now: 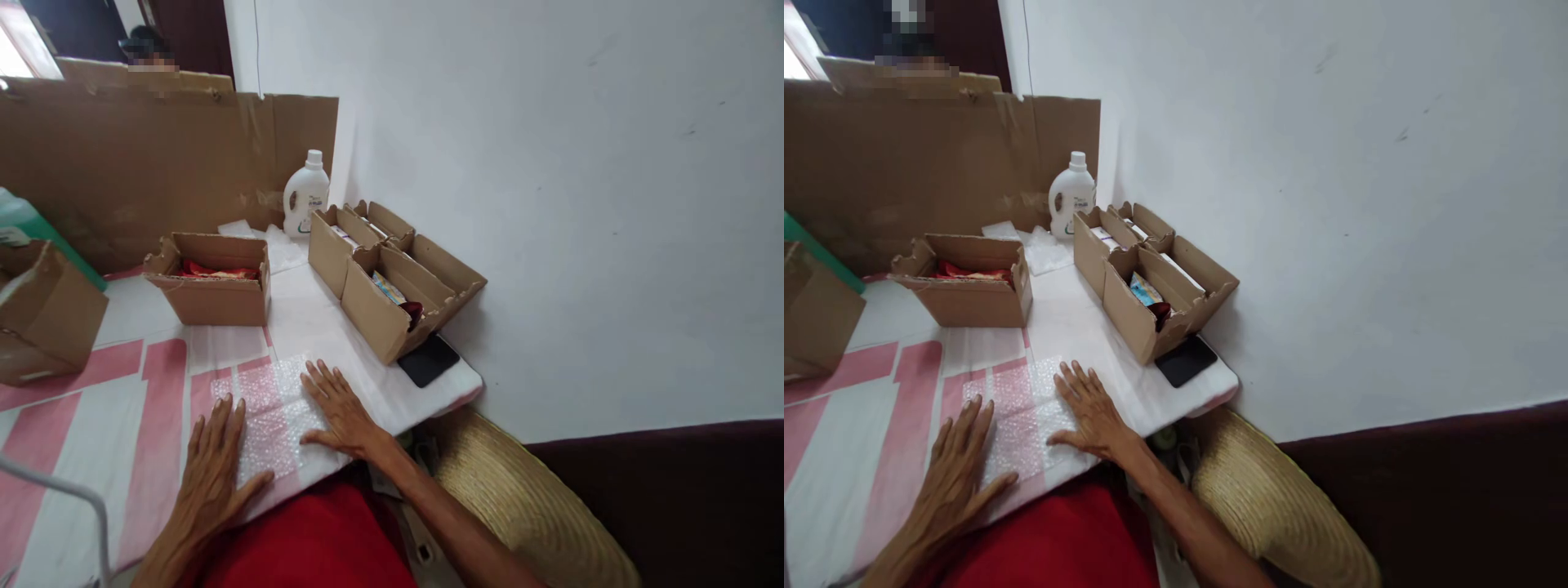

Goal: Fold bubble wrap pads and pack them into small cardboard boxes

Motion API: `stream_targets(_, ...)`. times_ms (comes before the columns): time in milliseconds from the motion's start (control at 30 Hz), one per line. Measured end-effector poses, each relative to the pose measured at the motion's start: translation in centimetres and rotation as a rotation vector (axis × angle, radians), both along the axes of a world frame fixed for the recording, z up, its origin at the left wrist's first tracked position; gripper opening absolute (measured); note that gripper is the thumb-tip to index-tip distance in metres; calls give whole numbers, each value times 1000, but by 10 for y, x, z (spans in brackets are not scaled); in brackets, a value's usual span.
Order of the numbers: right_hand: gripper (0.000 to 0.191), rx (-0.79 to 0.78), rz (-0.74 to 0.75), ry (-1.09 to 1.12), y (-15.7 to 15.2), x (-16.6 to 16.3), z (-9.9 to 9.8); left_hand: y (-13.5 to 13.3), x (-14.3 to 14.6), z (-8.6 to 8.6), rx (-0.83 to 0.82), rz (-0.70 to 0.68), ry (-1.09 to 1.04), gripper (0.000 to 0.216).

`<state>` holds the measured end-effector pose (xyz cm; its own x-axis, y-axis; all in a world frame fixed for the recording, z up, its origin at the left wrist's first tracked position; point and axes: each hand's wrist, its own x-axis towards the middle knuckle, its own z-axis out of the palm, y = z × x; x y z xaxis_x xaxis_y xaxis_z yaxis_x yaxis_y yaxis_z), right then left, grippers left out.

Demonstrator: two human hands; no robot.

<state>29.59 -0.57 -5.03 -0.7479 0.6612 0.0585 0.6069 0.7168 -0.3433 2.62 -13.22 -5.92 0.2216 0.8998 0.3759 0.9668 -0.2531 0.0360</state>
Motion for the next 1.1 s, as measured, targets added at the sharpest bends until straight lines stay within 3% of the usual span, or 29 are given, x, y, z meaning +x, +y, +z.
stream_targets(100, 111, 17, 178, 1, -19, 23, -3, -20, -17, 10, -37, -173, 82, 103)
stream_targets(200, 106, 35, 242, -13, -32, 38, -7, -36, -30, 19, -63, -266, 113, 91)
stream_targets(333, 75, 39, 295, 35, -40, 49, -7, -48, -39, 24, -87, -342, 3, 70)
stream_targets(500, 51, -46, 162, 282, -42, 53, -5, -51, -48, 17, -148, -212, -236, 58)
stream_targets(667, 31, -29, 3, 496, -39, 44, -12, -41, -52, 13, -72, -221, -316, 40)
stream_targets(767, 25, -33, -109, 581, -41, 34, -14, -37, -45, 16, -46, -154, -470, 26)
stream_targets(900, 21, -42, -286, 599, -50, 17, -13, -37, -26, 20, -37, 35, -626, 18)
stream_targets(1100, 15, 35, -496, 564, -61, -5, -14, -32, -10, 18, 59, 304, -601, 26)
